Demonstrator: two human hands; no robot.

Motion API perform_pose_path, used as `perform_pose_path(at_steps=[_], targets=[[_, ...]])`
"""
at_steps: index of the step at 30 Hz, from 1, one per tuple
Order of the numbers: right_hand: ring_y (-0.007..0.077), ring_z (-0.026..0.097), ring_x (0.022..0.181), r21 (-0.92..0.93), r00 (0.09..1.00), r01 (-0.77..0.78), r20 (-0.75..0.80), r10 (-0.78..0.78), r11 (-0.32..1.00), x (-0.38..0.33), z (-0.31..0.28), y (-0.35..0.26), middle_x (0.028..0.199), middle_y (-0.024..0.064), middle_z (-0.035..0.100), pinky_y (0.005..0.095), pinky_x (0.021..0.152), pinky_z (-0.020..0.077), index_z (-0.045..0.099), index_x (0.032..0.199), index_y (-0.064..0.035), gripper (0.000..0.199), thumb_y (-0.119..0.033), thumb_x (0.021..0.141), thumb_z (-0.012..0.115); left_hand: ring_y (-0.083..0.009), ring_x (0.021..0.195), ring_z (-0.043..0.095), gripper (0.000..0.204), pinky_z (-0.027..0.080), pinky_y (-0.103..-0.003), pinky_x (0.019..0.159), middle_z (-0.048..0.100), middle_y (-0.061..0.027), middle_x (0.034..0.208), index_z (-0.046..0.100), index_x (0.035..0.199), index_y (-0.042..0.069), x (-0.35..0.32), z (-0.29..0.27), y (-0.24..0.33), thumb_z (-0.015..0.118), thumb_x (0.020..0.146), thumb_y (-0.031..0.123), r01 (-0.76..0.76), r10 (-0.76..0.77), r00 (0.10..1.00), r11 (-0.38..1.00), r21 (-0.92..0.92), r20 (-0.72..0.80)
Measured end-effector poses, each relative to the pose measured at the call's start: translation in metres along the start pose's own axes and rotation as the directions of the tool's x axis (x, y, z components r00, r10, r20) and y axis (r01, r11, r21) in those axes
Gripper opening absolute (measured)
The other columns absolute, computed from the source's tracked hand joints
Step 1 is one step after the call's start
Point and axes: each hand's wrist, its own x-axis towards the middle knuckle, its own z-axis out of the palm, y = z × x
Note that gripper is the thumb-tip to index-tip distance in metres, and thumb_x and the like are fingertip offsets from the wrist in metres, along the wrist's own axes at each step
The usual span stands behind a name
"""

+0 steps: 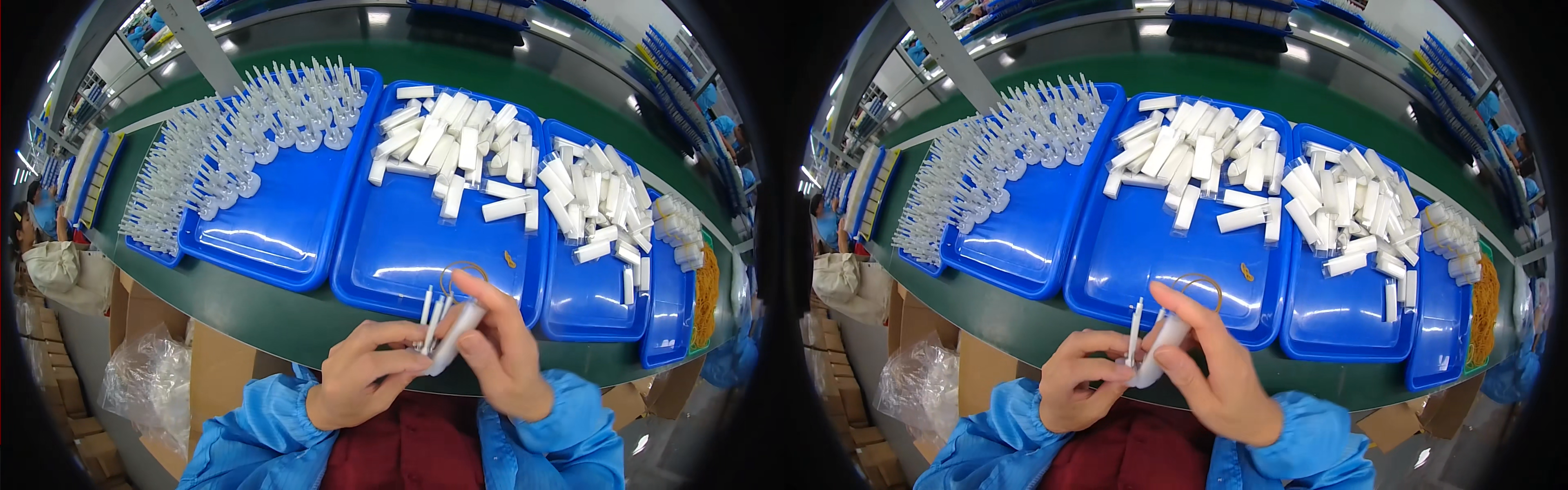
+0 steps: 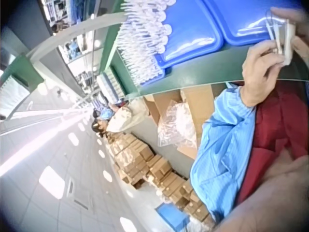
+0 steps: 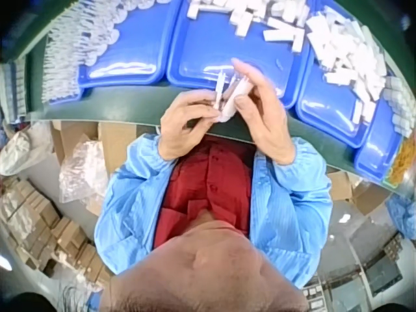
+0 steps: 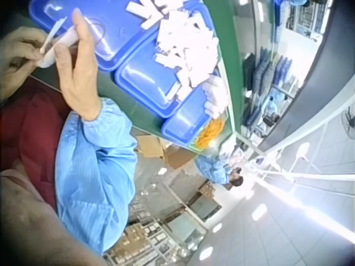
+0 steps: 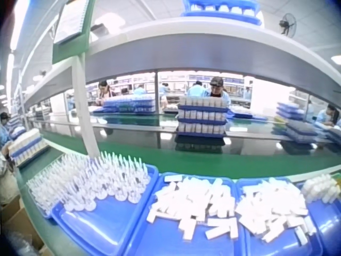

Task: Assembling small white plastic components by bundling them with rubber bands.

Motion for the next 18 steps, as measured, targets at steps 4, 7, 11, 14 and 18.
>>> perform_pose_path(at_steps=[4, 7, 11, 14, 18], targets=[[0.0290, 0.058, 0.103, -0.838, 0.930, 0.277, 0.112, -0.349, 0.471, 0.063, -0.057, -0.010, 0.115, 0.0112, 0.063, 0.0394, 0.092, 0.0448, 0.061, 0.128, -0.0034, 0.039, -0.006, 0.090, 0.063, -0.0255, 0.090, 0.070, 0.034, 0.057, -0.032, 0.075, 0.071, -0.0156, 0.110, 0.069, 0.101, 0.003, 0.001, -0.002, -0.012, 0.080, 0.072, -0.010, 0.048, -0.049, 0.991, 0.999, -0.013, -0.128], [0.0286, 0.058, 0.098, -0.960, 0.877, 0.274, 0.225, -0.425, 0.056, 0.089, -0.088, 0.007, 0.107, 0.0105, 0.065, 0.0392, 0.090, 0.0436, 0.064, 0.113, -0.0047, 0.030, -0.006, 0.083, 0.067, -0.0272, 0.094, 0.071, 0.034, 0.057, -0.033, 0.078, 0.071, -0.0158, 0.110, 0.068, 0.102, 0.002, 0.006, 0.004, -0.014, 0.079, 0.073, -0.011, 0.055, -0.065, 0.988, 0.995, -0.079, -0.138], [0.0280, 0.058, 0.099, -0.943, 0.908, 0.332, 0.311, -0.281, 0.031, 0.084, -0.080, 0.010, 0.101, 0.0109, 0.066, 0.0395, 0.093, 0.0421, 0.062, 0.100, -0.0062, 0.020, -0.007, 0.081, 0.070, -0.0268, 0.100, 0.069, 0.036, 0.055, -0.034, 0.085, 0.070, -0.0195, 0.110, 0.063, 0.107, 0.000, 0.010, -0.007, -0.017, 0.075, 0.076, -0.015, 0.025, -0.021, 0.996, 0.999, 0.043, -0.092], [0.0195, 0.059, 0.088, -0.747, 0.964, 0.213, 0.056, -0.261, 0.629, 0.077, -0.066, 0.002, 0.093, 0.0079, 0.062, 0.0330, 0.082, 0.0463, 0.062, 0.105, -0.0043, 0.013, -0.007, 0.093, 0.063, -0.0267, 0.097, 0.069, 0.041, 0.054, -0.035, 0.083, 0.071, -0.0174, 0.109, 0.065, 0.111, 0.001, 0.013, -0.011, -0.013, 0.076, 0.075, -0.014, 0.039, -0.034, 0.997, 0.997, 0.069, -0.074], [0.0085, 0.051, 0.071, -0.053, 0.985, -0.077, -0.160, 0.068, 0.996, 0.065, -0.055, -0.004, 0.084, 0.0027, 0.058, 0.0234, 0.064, 0.0432, 0.061, 0.108, -0.0041, 0.020, -0.021, 0.105, 0.051, -0.0262, 0.095, 0.069, 0.040, 0.053, -0.034, 0.080, 0.072, -0.0148, 0.110, 0.070, 0.110, 0.001, 0.021, -0.018, -0.005, 0.078, 0.073, -0.011, -0.025, 0.022, 0.999, 0.998, 0.062, 0.047]])
